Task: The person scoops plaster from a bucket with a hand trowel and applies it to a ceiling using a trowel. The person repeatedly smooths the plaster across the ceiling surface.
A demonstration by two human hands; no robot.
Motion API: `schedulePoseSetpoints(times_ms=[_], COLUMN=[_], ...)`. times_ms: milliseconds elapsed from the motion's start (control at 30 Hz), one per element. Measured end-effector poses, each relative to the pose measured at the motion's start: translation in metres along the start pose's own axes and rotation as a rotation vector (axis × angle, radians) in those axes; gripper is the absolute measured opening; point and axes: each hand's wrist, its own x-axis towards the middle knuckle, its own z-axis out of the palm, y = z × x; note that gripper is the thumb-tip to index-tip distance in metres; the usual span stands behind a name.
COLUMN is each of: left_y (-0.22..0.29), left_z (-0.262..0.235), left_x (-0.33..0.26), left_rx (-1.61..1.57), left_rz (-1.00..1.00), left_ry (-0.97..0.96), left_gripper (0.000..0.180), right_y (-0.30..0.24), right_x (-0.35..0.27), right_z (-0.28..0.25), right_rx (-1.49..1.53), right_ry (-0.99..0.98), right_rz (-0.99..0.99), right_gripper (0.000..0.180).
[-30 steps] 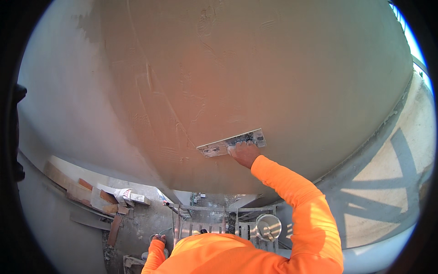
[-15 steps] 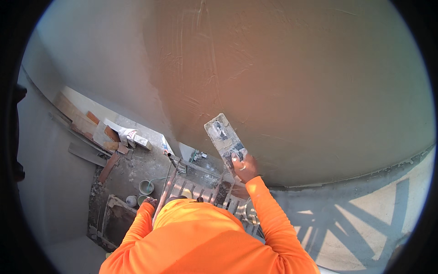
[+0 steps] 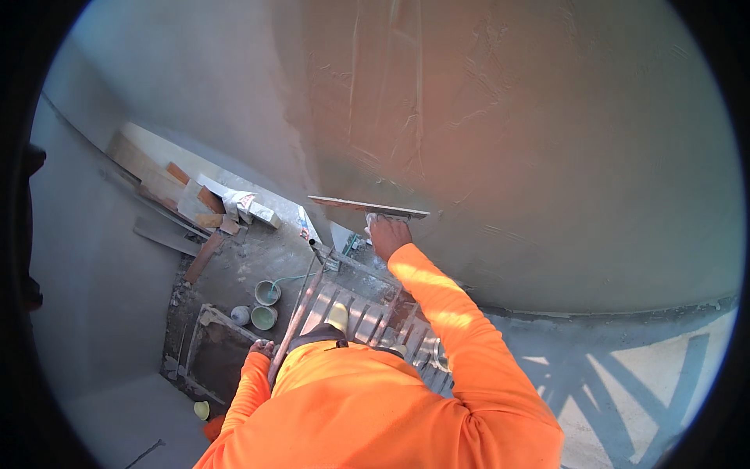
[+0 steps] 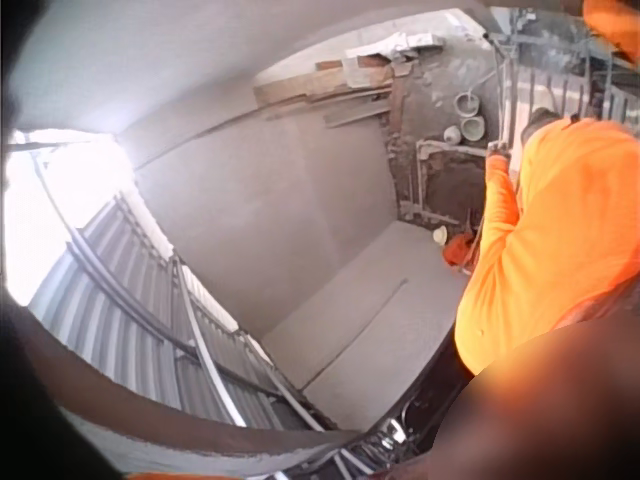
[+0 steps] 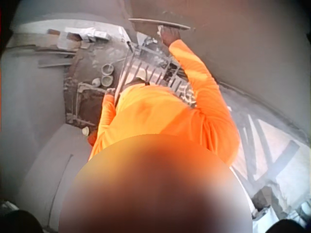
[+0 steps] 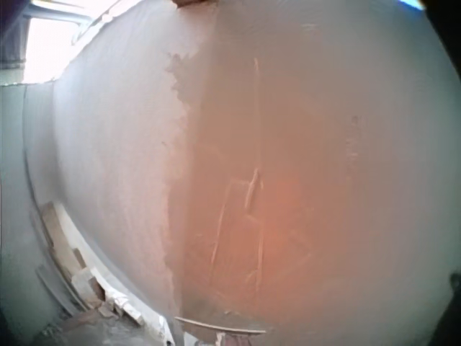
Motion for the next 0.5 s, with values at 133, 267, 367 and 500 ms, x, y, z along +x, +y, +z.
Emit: schedulePoseSetpoints(times_ms=[133, 267, 367, 500], left_y=[-0.037, -0.039, -0.018, 0.020], left_z=[-0.019, -0.029, -0.025, -0.004], left_x=[-0.015, -0.015, -0.001, 0.021], left_rx=[0.178, 0.193, 0.132, 0.026], left_rz=[-0.199, -0.185, -0.106, 0.036], left_ry=[0.047, 0.038, 0.022, -0.006], left_gripper=[0.031, 0.037, 0.033, 0.027], right_y=[0.018, 0.019, 0.014, 0.005], right_x=[0.019, 0.032, 0.034, 0.033], right_z=[-0.006, -0.024, -0.046, -0.087], right_rx=[-0.107, -0.056, -0.061, 0.070], right_ry=[-0.036, 0.060, 0.103, 0.311], right_rz=[0.093, 0.113, 0.120, 0.097], right_gripper=[0.032, 0.034, 0.035, 0.033])
